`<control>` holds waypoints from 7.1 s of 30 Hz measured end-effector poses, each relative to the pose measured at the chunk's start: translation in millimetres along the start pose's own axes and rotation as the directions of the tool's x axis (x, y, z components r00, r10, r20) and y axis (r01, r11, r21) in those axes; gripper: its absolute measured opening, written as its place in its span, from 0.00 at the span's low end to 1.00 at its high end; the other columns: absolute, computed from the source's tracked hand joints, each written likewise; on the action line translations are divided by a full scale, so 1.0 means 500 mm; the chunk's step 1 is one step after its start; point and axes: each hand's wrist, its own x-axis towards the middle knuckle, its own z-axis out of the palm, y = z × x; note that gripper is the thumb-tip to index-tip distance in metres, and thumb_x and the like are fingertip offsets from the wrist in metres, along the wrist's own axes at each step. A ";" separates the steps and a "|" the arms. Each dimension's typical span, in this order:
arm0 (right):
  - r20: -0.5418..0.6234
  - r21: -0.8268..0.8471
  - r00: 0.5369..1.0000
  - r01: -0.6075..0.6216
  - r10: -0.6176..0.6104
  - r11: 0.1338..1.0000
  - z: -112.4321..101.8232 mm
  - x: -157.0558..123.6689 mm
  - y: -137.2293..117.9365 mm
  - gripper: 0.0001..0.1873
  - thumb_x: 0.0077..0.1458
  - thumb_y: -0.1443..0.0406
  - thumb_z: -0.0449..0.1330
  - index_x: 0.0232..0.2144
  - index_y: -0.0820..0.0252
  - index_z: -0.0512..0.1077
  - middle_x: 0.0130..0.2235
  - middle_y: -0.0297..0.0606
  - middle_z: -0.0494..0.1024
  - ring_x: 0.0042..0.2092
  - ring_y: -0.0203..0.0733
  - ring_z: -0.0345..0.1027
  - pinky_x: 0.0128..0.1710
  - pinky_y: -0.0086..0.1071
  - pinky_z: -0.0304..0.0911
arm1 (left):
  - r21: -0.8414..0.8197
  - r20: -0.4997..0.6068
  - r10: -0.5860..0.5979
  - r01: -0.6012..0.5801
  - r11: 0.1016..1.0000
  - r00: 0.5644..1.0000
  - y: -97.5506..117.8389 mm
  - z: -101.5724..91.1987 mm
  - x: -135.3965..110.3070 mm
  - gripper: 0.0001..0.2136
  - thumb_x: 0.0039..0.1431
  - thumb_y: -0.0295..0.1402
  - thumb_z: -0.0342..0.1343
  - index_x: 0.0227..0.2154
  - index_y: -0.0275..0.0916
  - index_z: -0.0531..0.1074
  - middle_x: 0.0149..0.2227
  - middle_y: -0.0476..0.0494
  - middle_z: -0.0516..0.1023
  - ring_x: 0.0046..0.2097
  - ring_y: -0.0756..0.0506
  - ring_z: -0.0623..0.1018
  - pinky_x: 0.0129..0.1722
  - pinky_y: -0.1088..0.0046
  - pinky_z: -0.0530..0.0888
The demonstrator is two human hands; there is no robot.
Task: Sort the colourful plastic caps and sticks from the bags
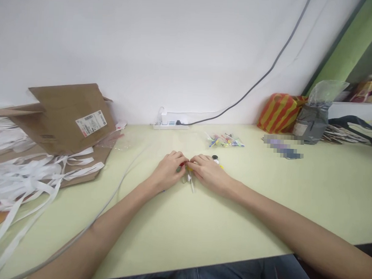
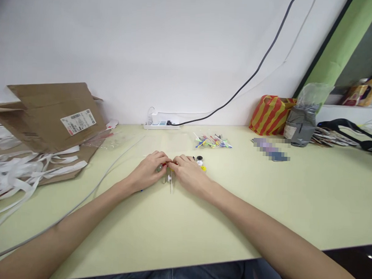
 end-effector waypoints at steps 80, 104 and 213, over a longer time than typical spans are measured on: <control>-0.254 0.497 0.871 -0.255 0.420 0.830 -0.025 0.043 -0.064 0.04 0.67 0.66 0.44 0.43 0.55 0.58 0.35 0.38 0.80 0.33 0.43 0.71 0.38 0.35 0.60 | -0.491 -0.166 -0.306 0.191 0.850 0.937 0.103 -0.090 -0.018 0.20 0.65 0.47 0.51 0.55 0.44 0.63 0.40 0.46 0.76 0.35 0.48 0.77 0.34 0.72 0.72; -0.061 0.878 0.971 -0.058 0.231 0.476 -0.043 0.006 -0.054 0.11 0.65 0.56 0.50 0.33 0.54 0.58 0.33 0.33 0.71 0.35 0.38 0.65 0.38 0.32 0.61 | -0.284 -0.010 -0.074 0.068 0.956 0.997 0.069 -0.038 -0.033 0.09 0.68 0.39 0.45 0.34 0.41 0.61 0.32 0.51 0.71 0.32 0.49 0.69 0.32 0.73 0.63; -0.564 0.182 0.773 -0.226 0.290 0.957 -0.058 0.012 0.078 0.07 0.56 0.73 0.57 0.29 0.55 0.66 0.32 0.35 0.74 0.40 0.46 0.63 0.43 0.40 0.57 | 0.041 0.006 -0.028 0.028 0.999 1.000 0.032 0.006 -0.005 0.18 0.65 0.28 0.46 0.53 0.46 0.74 0.45 0.41 0.73 0.49 0.41 0.73 0.51 0.61 0.71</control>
